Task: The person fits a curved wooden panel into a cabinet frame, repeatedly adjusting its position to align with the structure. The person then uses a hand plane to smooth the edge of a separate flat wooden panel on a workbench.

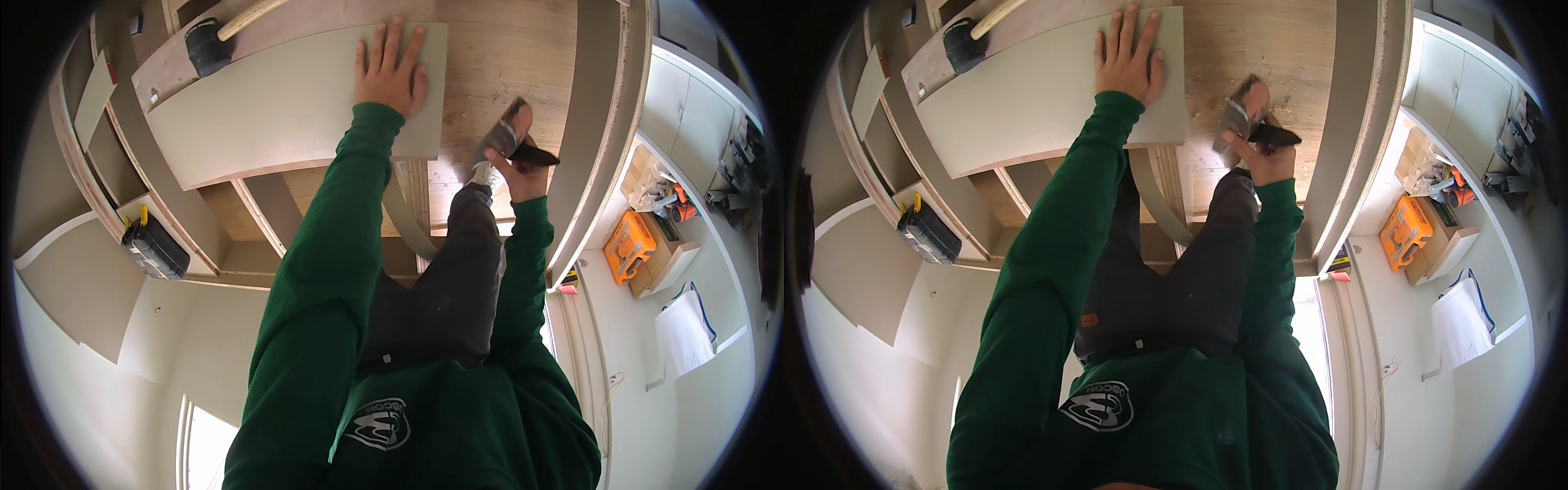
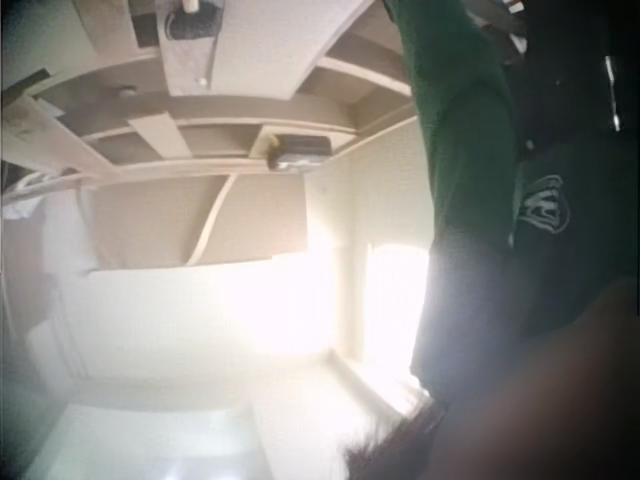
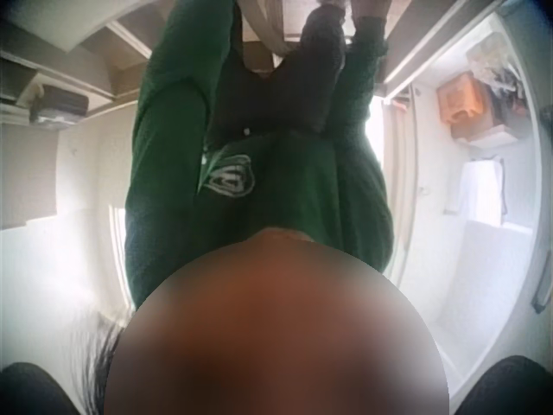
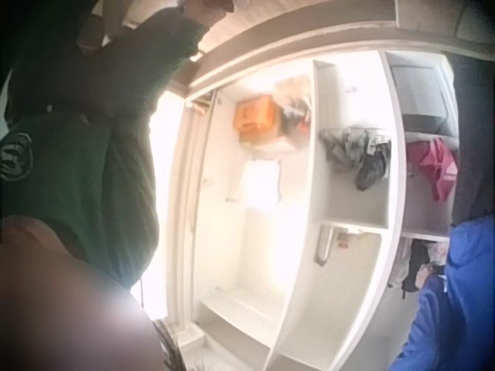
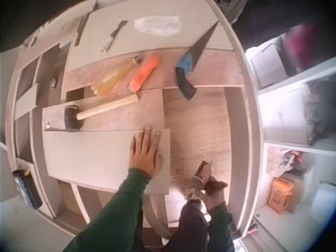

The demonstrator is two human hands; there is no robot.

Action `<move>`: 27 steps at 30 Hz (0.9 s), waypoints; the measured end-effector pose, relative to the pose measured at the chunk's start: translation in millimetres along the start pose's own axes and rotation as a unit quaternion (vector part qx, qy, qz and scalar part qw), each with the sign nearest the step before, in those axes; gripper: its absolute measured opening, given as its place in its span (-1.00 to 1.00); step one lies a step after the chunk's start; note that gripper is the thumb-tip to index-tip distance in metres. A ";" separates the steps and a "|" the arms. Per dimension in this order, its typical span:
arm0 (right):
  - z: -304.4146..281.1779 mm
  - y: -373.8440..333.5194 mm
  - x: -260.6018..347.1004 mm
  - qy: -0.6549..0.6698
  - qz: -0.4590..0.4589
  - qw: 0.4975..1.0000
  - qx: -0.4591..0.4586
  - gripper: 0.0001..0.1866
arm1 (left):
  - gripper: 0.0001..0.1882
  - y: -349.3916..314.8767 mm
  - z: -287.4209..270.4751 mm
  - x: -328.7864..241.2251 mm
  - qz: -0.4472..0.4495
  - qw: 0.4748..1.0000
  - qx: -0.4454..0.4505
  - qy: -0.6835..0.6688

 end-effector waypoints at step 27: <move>-6.7 -16.8 60.4 0.163 -0.228 0.957 -0.076 -0.52 | -0.38 0.5 -1.2 -6.2 0.022 0.999 0.002 0.050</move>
Point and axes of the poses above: each hand's wrist, its own y-axis towards the middle knuckle, its own z-axis out of the palm, x = y × z, the point moved 9 cm from there along y, towards the middle knuckle, and after that the axes turned 5 degrees about -y, right-handed, at the moved point
